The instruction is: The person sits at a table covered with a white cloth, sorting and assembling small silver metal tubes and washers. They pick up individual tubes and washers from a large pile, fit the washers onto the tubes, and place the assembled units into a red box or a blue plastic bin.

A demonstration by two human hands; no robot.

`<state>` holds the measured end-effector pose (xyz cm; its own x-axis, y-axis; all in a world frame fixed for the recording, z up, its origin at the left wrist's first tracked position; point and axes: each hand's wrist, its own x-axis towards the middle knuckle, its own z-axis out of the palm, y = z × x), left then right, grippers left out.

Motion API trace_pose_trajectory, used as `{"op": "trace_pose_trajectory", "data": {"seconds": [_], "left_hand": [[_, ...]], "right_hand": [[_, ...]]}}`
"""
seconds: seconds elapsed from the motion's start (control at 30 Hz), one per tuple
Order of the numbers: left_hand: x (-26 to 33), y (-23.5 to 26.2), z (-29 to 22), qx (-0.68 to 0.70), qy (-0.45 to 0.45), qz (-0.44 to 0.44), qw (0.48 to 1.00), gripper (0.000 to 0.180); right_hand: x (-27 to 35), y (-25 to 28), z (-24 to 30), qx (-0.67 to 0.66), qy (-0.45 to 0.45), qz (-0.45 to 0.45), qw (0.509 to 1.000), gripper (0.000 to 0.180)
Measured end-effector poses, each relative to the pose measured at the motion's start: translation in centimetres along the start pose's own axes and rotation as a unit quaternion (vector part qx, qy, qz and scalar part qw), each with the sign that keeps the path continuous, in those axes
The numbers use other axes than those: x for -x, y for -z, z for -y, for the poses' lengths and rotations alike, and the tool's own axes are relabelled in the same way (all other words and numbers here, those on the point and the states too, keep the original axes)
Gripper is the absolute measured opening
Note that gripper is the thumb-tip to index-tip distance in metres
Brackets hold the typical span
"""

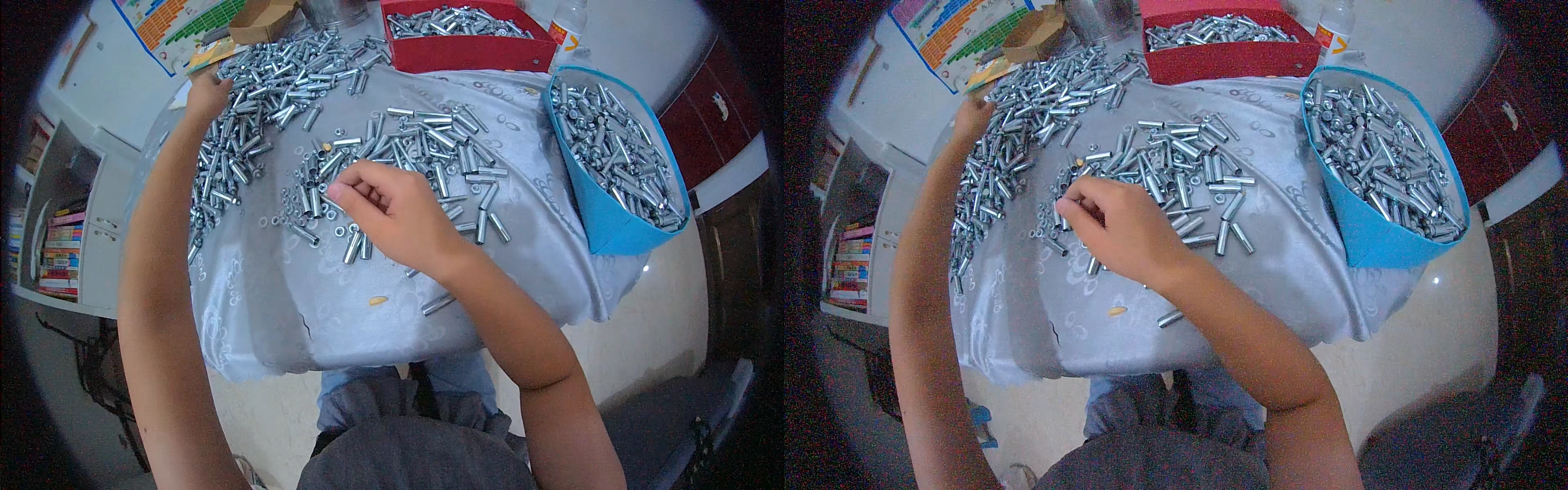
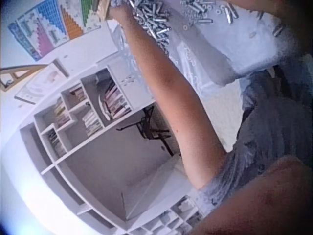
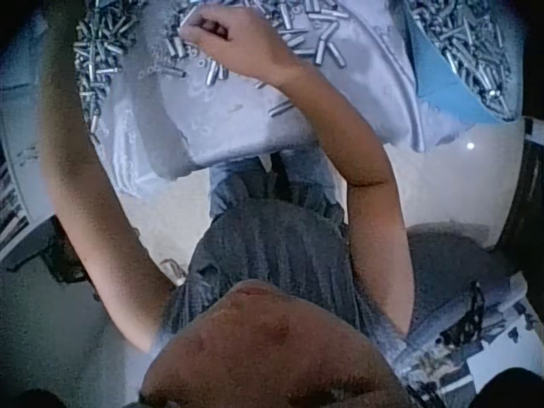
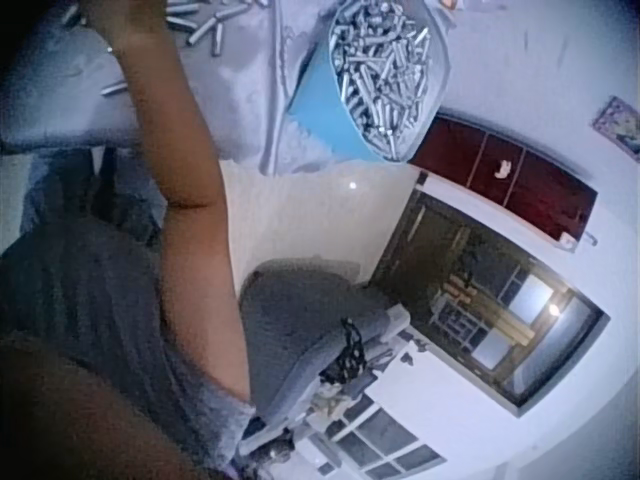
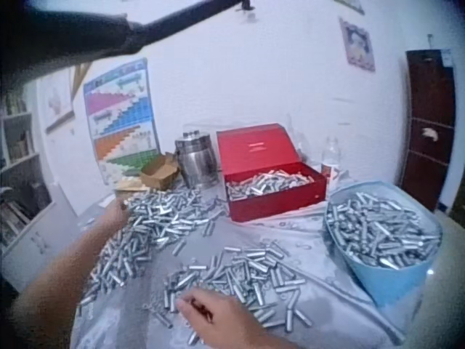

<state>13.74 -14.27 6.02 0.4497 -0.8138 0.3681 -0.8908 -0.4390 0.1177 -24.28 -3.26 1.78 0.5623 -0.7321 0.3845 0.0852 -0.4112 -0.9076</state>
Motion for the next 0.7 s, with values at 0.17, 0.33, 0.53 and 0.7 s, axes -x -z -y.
{"op": "trace_pose_trajectory", "data": {"seconds": [0.17, 0.33, 0.53, 0.7], "left_hand": [[0.8, -0.6, -0.4, 0.363, 0.078, -0.069, 0.926, 0.033], [1.2, -2.3, -1.5, 0.340, 0.102, -0.035, 0.934, 0.029], [6.1, -2.0, -5.4, -0.073, -0.182, 0.093, 0.976, 0.019], [5.2, -2.4, -4.7, -0.132, -0.193, 0.139, 0.962, 0.018]], "right_hand": [[0.0, 0.0, -0.1, -0.004, -0.017, 0.018, 1.000, 0.018], [-0.1, -0.3, -0.1, 0.004, -0.011, 0.023, 1.000, 0.018], [0.0, -0.2, -0.3, 0.022, -0.010, 0.024, 0.999, 0.016], [0.0, -0.2, -0.4, 0.008, -0.012, 0.012, 1.000, 0.014]]}}
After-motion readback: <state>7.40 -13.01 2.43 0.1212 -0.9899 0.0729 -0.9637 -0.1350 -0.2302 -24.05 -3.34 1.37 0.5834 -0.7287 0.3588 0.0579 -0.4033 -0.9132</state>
